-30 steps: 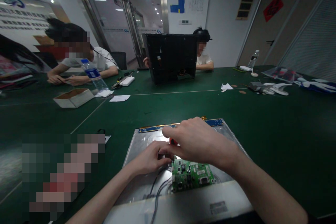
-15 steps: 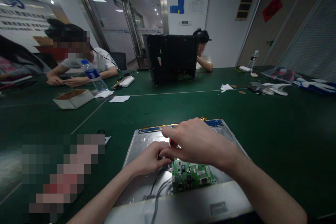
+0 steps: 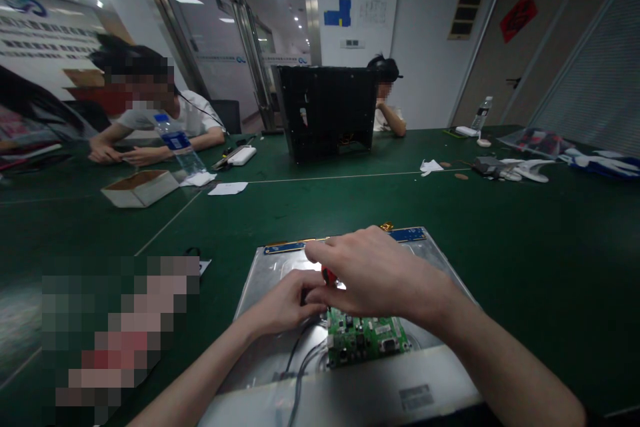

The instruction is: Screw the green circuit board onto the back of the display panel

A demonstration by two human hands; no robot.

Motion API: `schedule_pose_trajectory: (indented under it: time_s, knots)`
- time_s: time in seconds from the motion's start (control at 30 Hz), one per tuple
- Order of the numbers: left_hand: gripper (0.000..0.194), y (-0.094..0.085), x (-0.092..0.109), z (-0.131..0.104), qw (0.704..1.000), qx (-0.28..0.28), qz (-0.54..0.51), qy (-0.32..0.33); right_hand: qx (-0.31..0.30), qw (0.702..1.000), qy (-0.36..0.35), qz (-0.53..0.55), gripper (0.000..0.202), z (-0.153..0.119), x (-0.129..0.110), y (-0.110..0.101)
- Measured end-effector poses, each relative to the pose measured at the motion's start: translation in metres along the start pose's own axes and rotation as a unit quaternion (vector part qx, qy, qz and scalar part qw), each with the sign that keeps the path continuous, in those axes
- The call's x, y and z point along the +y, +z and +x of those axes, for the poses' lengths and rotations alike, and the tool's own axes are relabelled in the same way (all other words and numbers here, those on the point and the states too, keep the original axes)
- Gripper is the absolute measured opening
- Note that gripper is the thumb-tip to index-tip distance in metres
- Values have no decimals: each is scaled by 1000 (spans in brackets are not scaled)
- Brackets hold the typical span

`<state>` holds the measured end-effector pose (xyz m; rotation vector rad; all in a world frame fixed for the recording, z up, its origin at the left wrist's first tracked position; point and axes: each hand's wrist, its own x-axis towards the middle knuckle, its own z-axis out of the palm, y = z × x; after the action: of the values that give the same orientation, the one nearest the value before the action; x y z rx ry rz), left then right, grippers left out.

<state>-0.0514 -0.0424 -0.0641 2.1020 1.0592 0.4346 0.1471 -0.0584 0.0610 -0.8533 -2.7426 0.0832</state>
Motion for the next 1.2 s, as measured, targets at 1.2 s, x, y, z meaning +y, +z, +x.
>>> schedule_pose_trajectory:
  time_s: [1.2]
  knots:
    - [13,2,0,-2,999,27,10,-14,3,1000,7,-26,14,1,-2,3]
